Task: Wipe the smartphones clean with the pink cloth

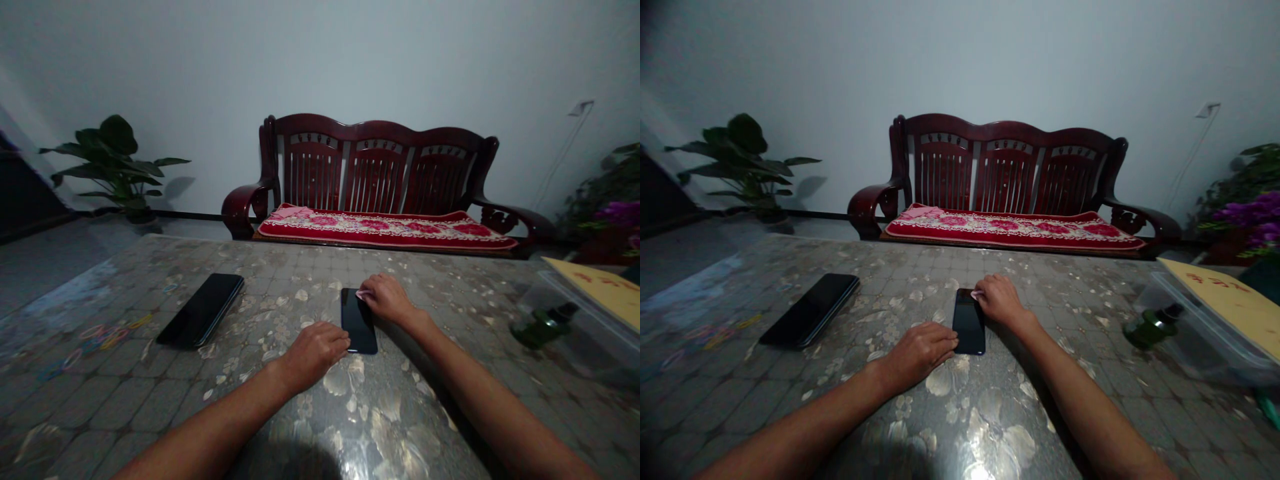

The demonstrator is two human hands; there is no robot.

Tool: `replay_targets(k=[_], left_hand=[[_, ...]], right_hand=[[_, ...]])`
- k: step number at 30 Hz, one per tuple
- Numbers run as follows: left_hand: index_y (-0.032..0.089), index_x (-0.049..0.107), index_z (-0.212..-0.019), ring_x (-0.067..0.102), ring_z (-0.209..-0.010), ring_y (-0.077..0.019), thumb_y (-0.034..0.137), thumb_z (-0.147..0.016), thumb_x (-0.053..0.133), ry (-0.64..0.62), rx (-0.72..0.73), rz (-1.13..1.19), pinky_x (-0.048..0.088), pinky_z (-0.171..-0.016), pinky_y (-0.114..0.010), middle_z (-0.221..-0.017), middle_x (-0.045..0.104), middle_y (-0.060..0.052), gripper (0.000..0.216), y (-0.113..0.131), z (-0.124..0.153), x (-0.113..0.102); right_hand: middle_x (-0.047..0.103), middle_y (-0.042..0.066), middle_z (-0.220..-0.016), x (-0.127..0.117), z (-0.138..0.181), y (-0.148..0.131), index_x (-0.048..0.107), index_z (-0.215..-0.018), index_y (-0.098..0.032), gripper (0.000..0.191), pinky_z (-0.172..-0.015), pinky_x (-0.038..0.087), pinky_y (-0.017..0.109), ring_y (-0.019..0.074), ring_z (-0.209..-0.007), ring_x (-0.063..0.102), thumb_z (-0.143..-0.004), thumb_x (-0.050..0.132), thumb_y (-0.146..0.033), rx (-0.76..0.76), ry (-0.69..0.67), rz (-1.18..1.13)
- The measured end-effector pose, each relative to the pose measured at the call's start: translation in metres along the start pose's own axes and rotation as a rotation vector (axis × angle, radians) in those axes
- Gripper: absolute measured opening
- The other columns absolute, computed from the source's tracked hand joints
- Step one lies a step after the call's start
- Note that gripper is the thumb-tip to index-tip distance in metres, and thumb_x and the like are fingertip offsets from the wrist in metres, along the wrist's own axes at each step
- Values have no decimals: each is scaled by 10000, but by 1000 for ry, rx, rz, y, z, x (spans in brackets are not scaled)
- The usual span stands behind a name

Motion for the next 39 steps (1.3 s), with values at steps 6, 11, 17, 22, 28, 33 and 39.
replay_targets(k=[6,11,17,22,28,33,39], left_hand=[[173,703,-963,707,-856,-184,211,-977,584,-8,-5,-4,538,-785,-310,-963,759,-59,126,0,0,0],[171,705,-979,708,-865,-188,210,-969,597,-12,-10,2,539,-792,-312,-968,761,-58,114,0,0,1],[171,712,-974,709,-881,-187,218,-988,565,-11,-12,11,549,-805,-312,-980,761,-65,155,-1,0,0],[170,709,-971,710,-867,-188,210,-991,555,-12,-12,9,553,-793,-316,-971,762,-61,160,0,-1,-1],[167,705,-960,710,-852,-193,207,-978,577,3,-6,8,551,-782,-318,-972,766,-50,135,2,-1,-3],[169,706,-978,708,-852,-186,209,-989,557,-5,-8,9,547,-788,-314,-976,764,-55,155,-1,0,0],[170,706,-984,706,-864,-185,207,-985,561,-12,-17,12,545,-798,-312,-982,759,-63,150,-1,0,1]], right_hand=[[701,60,-930,-3,26,-13,714,-942,-198,134,-801,328,308,207,-918,558,-892,597,-241,-120,-32,-81],[700,59,-915,-2,31,-16,712,-930,-194,123,-799,325,304,202,-908,557,-887,607,-241,-128,-37,-91],[706,82,-963,3,-2,-4,738,-1007,-193,207,-798,325,313,216,-935,566,-943,572,-299,-33,-24,-36],[707,77,-965,2,3,-12,735,-996,-196,185,-812,331,314,221,-953,565,-922,578,-260,-80,-24,-56],[713,63,-949,-1,20,-28,722,-953,-199,146,-811,332,313,210,-933,574,-904,598,-259,-163,-53,-92],[721,79,-977,-1,-8,-21,739,-999,-200,185,-813,337,317,224,-967,585,-930,582,-267,-75,-35,-17],[728,89,-988,-1,-18,-26,744,-997,-198,188,-800,348,309,227,-970,599,-924,586,-269,-72,-32,-3]])
Point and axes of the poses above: each hand's wrist, its own z-axis away from the middle knuckle, its own x-axis out of the palm, y = z × x, the point moved 5 cm from there along -z, towards the middle knuckle
